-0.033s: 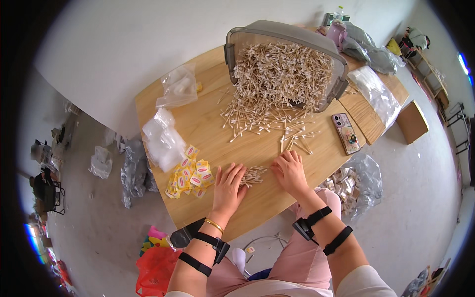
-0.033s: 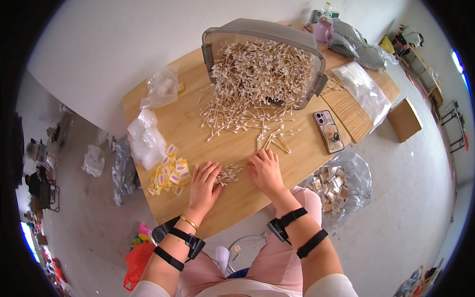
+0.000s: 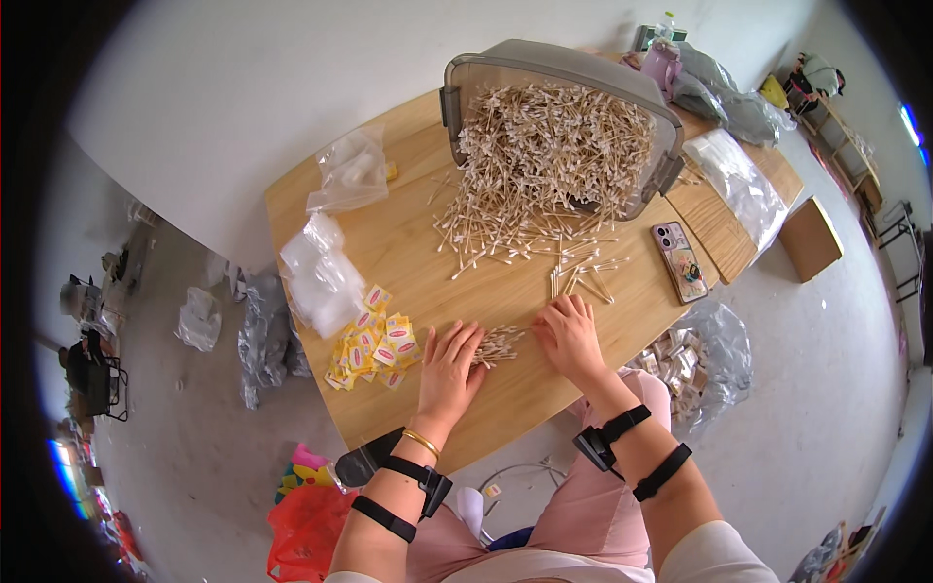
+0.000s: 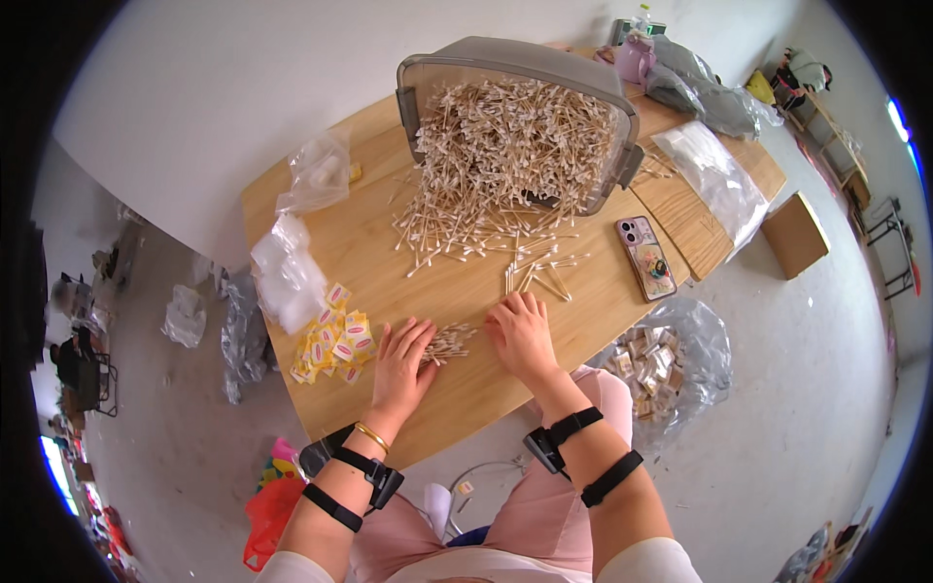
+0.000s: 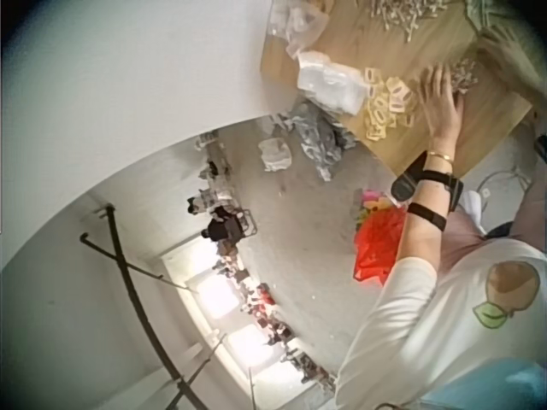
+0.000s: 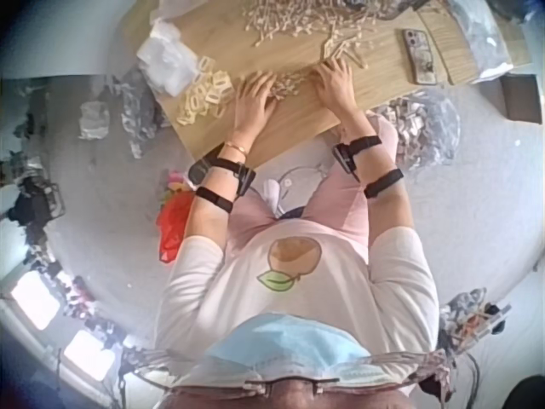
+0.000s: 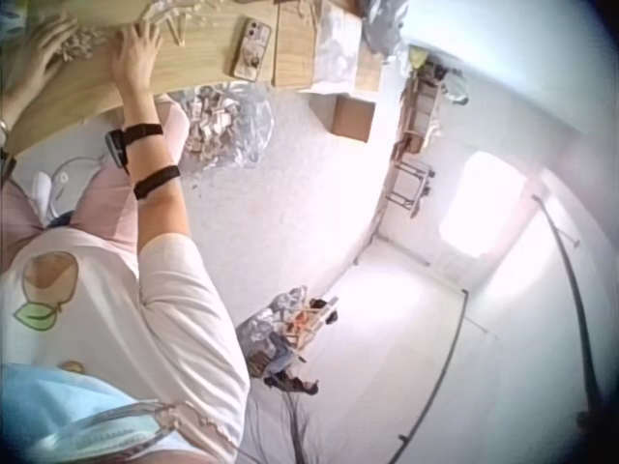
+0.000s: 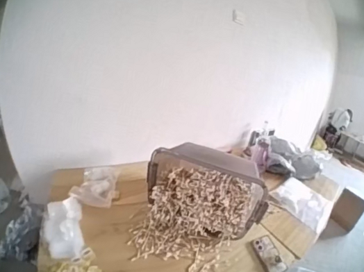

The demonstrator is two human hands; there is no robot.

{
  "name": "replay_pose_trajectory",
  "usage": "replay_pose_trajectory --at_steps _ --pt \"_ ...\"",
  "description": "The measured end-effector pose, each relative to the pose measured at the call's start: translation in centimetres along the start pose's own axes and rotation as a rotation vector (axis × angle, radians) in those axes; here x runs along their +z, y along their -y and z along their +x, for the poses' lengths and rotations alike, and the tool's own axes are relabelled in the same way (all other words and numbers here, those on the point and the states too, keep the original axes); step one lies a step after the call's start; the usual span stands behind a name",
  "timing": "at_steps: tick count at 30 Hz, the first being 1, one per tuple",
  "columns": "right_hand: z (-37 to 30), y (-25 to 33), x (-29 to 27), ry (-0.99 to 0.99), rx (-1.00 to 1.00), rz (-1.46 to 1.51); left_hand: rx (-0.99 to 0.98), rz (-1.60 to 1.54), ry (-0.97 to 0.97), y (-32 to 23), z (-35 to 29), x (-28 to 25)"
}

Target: Organize cotton swabs into groups and package them into small plastic bags.

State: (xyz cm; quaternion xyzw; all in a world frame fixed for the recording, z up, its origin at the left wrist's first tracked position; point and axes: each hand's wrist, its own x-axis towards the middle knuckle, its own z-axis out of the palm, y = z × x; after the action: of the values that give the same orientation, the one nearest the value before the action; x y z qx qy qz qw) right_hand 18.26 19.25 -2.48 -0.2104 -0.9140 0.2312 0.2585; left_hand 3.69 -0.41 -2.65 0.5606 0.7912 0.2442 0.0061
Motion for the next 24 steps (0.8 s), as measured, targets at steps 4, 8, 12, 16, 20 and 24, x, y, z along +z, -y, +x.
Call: replay_pose_trajectory --at_steps 4,8,12,16,20,24 --pt "0.8 -0.2 0.3 -0.027 0.030 -0.076 0.009 -0.025 -0.038 0.1 -0.2 0.3" --pt "1.3 -0.2 0.5 -0.064 0.048 -0.135 0.014 -0.037 -0.054 0.6 -0.5 0.7" --pt "1.8 1.2 2.0 -0.087 0.105 -0.187 0.018 -0.016 -0.037 0.1 -0.1 0.3" --pt "1.9 3.8 3.9 0.034 -0.020 -0.074 0.002 -0.018 -0.054 -0.4 0.2 0.4" --pt "2.7 4.3 1.3 -0.039 0.342 -0.434 -0.019 -0.033 -0.029 0.2 -0.3 0.3" --pt "2.4 0.5 0.0 -0.009 0.627 -0.371 0.010 -0.057 -0.034 0.0 0.1 0.2"
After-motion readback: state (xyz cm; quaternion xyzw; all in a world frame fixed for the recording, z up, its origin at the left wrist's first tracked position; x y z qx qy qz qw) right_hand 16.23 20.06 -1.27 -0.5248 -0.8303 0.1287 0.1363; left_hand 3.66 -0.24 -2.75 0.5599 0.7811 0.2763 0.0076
